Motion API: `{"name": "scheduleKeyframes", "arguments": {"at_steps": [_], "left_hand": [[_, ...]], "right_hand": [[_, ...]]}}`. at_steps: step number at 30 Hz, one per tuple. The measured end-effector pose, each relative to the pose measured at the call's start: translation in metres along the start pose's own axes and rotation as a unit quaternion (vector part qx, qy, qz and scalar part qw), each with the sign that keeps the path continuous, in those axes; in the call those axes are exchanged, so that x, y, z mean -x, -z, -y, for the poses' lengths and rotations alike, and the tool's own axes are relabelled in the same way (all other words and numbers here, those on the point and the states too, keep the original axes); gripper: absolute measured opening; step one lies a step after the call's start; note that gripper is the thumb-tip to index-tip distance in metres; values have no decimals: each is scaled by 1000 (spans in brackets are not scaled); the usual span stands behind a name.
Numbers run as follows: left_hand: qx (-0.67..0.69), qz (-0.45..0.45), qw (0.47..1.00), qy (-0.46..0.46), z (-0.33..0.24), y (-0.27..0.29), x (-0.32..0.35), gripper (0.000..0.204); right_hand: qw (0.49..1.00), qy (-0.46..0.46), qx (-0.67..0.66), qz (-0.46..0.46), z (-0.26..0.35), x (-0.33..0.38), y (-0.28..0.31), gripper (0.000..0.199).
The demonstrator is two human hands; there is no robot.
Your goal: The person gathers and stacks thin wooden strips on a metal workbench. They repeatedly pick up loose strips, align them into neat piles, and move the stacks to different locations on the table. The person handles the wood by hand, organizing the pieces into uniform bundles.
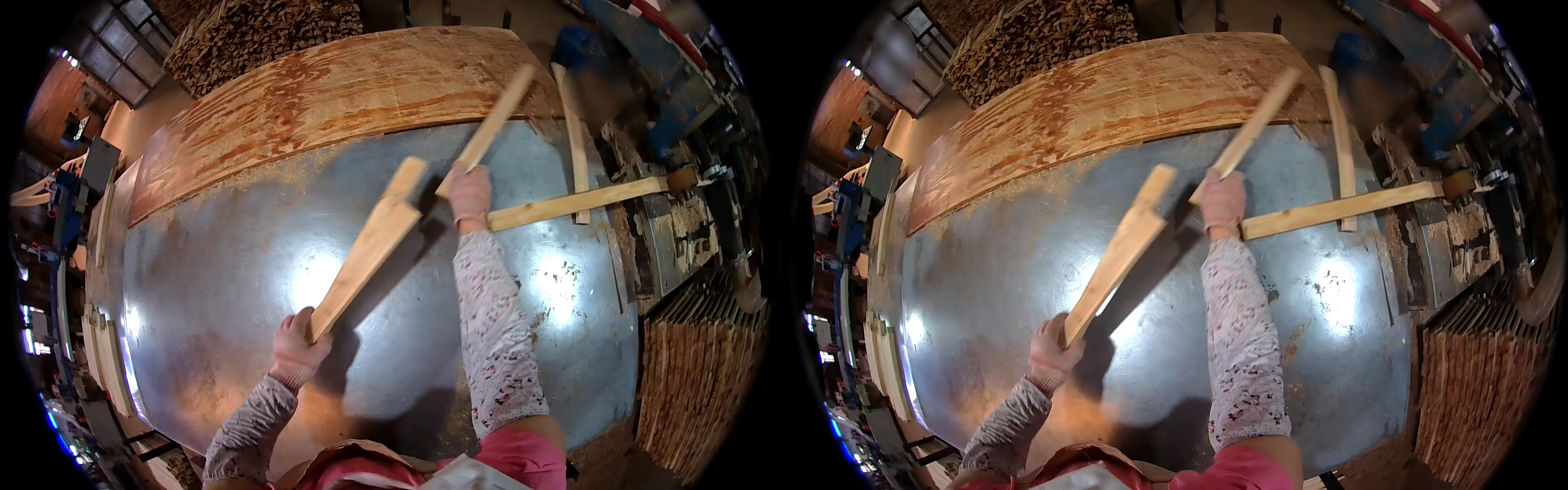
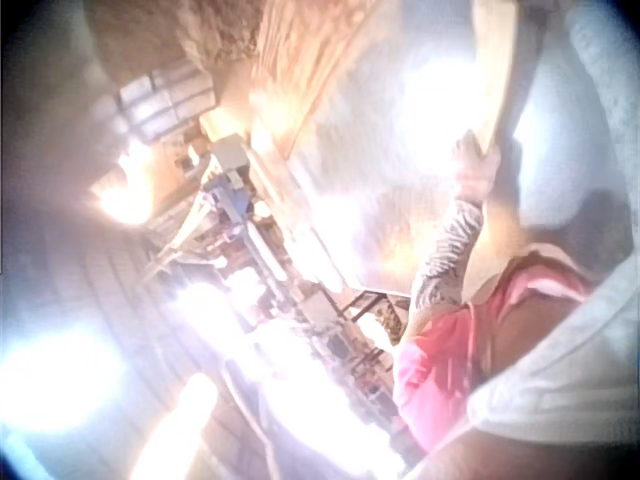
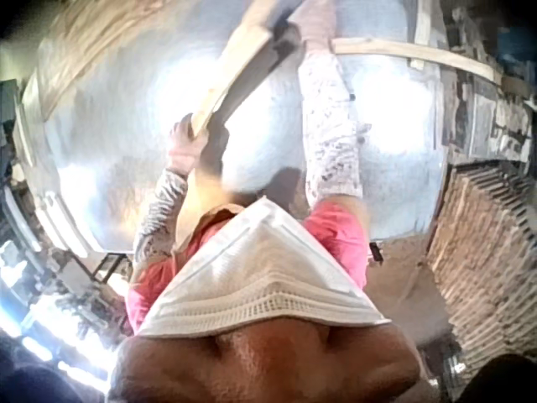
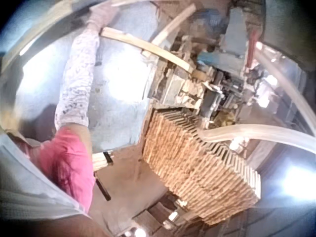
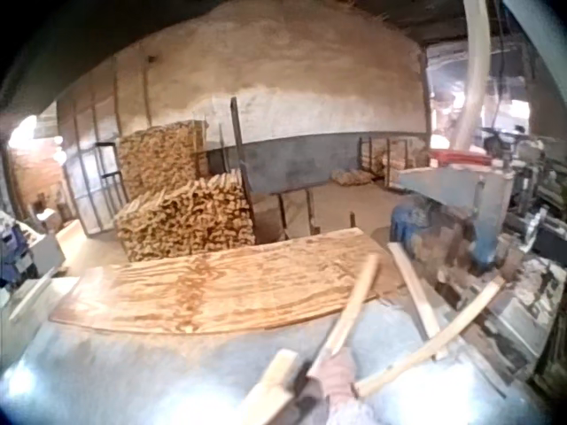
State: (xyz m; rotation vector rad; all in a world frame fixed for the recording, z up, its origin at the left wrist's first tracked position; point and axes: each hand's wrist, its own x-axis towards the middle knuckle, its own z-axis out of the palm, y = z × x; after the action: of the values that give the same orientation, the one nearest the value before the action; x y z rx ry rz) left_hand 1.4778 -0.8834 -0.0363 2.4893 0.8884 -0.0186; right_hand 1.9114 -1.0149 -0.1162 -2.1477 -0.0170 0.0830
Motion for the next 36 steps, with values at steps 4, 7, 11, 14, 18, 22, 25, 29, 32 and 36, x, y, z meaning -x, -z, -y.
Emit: {"name": "scheduleKeyframes", "arguments": {"at_steps": [4,7,11,14,18,22,25,29,32,36], "left_hand": [[113,-93,982,118,94,-24,57,53],[99,-114,969,197,166,-40,79,59],[-109,-93,965,219,149,-14,82,71],[-83,-92,962,245,144,-8,85,73],[-57,-116,968,217,153,-18,107,71],[-8,-66,978,196,141,-18,85,68],[-59,-51,971,227,147,0,84,64],[120,-148,951,244,191,10,109,53],[297,-272,876,265,227,27,134,36],[307,-317,855,273,276,59,145,33]], "right_hand": [[975,134,87,156,54,82,-42,42],[922,215,172,274,110,102,-77,37],[880,290,265,269,166,74,-142,32],[908,239,277,205,166,21,-141,30],[960,36,257,107,66,-80,-22,37],[823,109,557,16,-27,-153,117,35],[914,173,367,-30,-17,-70,73,32],[872,405,212,177,51,156,-26,34],[777,269,316,473,137,322,-86,41],[829,263,240,430,137,338,-147,38]]}}
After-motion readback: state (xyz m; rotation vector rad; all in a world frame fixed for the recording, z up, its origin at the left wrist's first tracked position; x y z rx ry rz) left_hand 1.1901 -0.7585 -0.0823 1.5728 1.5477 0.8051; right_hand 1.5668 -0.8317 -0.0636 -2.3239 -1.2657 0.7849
